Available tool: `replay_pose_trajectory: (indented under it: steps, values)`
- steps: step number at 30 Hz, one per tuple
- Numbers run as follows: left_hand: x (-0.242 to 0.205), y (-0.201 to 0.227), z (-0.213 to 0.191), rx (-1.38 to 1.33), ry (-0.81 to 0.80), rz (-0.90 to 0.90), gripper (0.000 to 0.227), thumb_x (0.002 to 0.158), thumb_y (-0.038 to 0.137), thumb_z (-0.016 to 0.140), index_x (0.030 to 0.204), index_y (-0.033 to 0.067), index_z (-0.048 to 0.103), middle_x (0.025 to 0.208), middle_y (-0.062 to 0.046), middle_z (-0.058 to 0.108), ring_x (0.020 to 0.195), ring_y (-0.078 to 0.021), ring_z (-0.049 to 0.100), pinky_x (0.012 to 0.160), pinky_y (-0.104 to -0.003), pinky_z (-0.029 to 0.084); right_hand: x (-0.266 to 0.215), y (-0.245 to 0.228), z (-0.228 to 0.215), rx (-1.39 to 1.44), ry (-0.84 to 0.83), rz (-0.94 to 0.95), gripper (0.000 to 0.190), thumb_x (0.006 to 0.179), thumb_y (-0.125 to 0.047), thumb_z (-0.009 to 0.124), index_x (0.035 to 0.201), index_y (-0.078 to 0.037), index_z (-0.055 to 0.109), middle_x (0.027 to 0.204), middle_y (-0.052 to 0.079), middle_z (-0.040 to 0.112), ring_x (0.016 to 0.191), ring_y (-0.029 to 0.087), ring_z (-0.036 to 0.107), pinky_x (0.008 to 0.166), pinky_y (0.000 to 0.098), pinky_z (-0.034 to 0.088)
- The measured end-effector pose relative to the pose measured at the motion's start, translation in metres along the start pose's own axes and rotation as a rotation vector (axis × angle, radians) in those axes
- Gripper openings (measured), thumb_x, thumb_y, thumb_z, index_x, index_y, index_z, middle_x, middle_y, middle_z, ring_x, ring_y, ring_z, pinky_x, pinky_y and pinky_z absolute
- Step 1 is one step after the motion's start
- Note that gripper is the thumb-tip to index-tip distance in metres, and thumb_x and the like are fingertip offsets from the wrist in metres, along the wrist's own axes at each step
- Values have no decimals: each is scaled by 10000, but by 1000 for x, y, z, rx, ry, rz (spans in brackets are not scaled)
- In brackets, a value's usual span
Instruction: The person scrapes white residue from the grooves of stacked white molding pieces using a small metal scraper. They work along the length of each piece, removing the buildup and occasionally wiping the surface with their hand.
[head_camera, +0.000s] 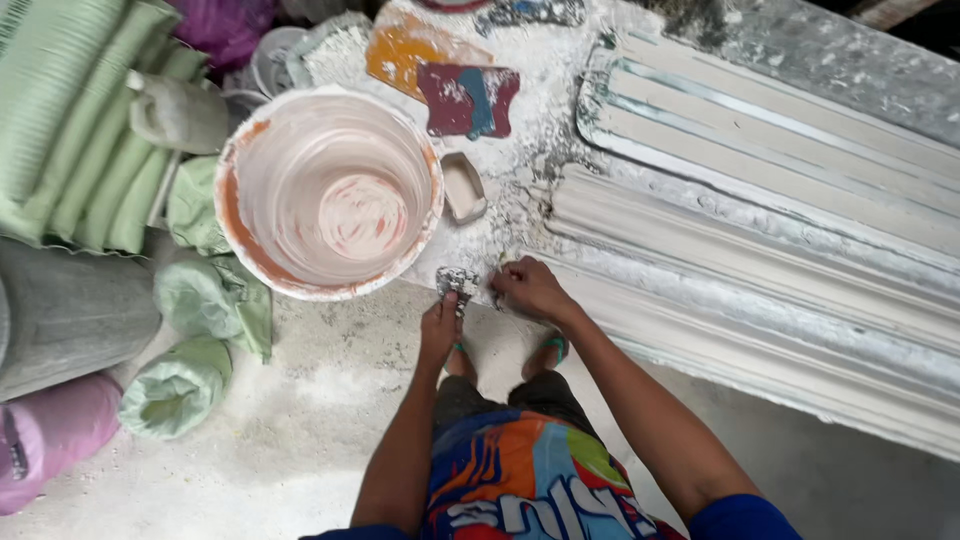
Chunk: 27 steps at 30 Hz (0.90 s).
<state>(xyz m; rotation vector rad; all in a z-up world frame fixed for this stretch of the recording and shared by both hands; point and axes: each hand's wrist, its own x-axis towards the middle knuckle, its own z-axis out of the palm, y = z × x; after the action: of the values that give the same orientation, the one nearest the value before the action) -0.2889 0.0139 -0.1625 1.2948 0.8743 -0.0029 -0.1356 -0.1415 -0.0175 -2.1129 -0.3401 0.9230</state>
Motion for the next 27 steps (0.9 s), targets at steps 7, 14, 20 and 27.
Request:
replay_pose_trajectory:
  steps: [7,14,20,27]
  values:
    - [-111,-72,-134,745,-100,-216,909,1024,750,334,1155,-71,701,1110,-338,709,1128,-489,673,953,-612,516,-48,-66,-28,190,20,-37,525,1005,-463,631,717,-25,592,882,159,568,918,284,530,892,422,440]
    - [-110,41,-80,794,77,148,627,1025,93,458,1631,154,310,1295,-321,488,1228,-583,571,855,-554,595,-23,-53,-19,461,42,20,463,1058,-400,538,678,-146,607,590,-28,505,575,109,417,566,274,333]
    - [-69,34,-32,1143,73,544,764,880,41,654,1584,207,408,1189,-268,495,992,-497,647,663,-553,583,-10,4,4,445,112,-33,471,1082,-392,558,711,-128,677,689,3,494,693,117,423,741,289,334]
    - [-146,-133,-153,862,-276,-473,931,913,229,506,1686,360,4,1453,-325,426,1110,-530,643,903,-575,509,-6,64,19,519,80,-309,412,1078,-380,486,719,-180,510,800,-5,628,808,141,613,1249,482,43]
